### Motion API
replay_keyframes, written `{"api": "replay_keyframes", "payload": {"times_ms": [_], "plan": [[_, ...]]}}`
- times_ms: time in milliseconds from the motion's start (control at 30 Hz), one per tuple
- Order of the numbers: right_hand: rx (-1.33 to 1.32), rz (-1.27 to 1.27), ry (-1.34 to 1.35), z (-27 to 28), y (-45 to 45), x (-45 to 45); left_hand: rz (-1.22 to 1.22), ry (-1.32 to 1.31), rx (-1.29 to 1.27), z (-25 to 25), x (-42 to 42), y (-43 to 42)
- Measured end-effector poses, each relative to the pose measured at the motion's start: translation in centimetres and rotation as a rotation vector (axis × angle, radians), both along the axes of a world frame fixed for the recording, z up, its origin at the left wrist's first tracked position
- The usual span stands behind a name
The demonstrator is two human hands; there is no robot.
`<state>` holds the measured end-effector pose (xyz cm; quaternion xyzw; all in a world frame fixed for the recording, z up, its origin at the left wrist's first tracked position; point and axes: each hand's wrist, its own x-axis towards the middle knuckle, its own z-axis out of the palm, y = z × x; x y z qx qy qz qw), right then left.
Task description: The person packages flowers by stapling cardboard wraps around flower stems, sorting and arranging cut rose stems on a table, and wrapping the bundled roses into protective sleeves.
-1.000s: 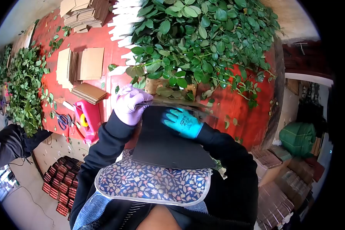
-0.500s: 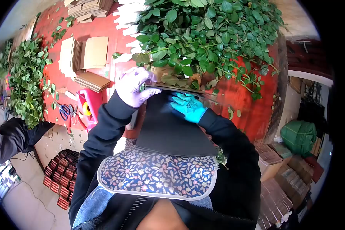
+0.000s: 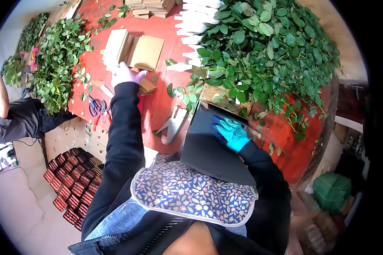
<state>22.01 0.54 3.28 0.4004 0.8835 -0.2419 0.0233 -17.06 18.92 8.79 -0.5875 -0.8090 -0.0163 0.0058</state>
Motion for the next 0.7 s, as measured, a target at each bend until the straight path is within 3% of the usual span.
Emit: {"api": "replay_keyframes", "payload": {"times_ms": [67,167,267,400,467,533,600,633,700], "plan": [[0.063,0.023,-0.016,-0.6,-0.1,-0.1,0.024,0.032,-0.179,-1.2,-1.5,1.2],[-0.004,0.009,0.0,-1.0,-0.4,0.0,-0.003,-0.049,-0.027,-2.1,-3.6,2.0],[0.025,0.011,-0.002,-1.9,-1.1,0.6,0.081,-0.214,-0.076,-0.8,-5.0,1.5],[0.094,0.036,-0.021,-1.7,-0.5,0.5,-0.003,-0.335,0.276,1.9,-6.6,-0.7],[0.044,0.013,0.022,-0.8,-0.2,0.2,-0.075,-1.196,0.382,1.4,-8.7,-1.6],[-0.012,0.011,-0.037,-1.8,-0.5,0.4,-0.289,-1.531,0.336,2.7,-8.3,-4.6],[-0.027,0.009,-0.013,-2.4,-0.5,0.4,-0.941,-1.901,0.295,3.4,-4.6,-6.8],[-0.04,0.023,-0.046,-2.7,-0.4,0.4,-0.769,-1.625,0.155,3.0,-3.3,-8.7],[-0.008,0.024,-0.069,-2.0,-0.6,0.2,-0.846,-1.569,-0.008,3.5,1.9,-10.1]]}}
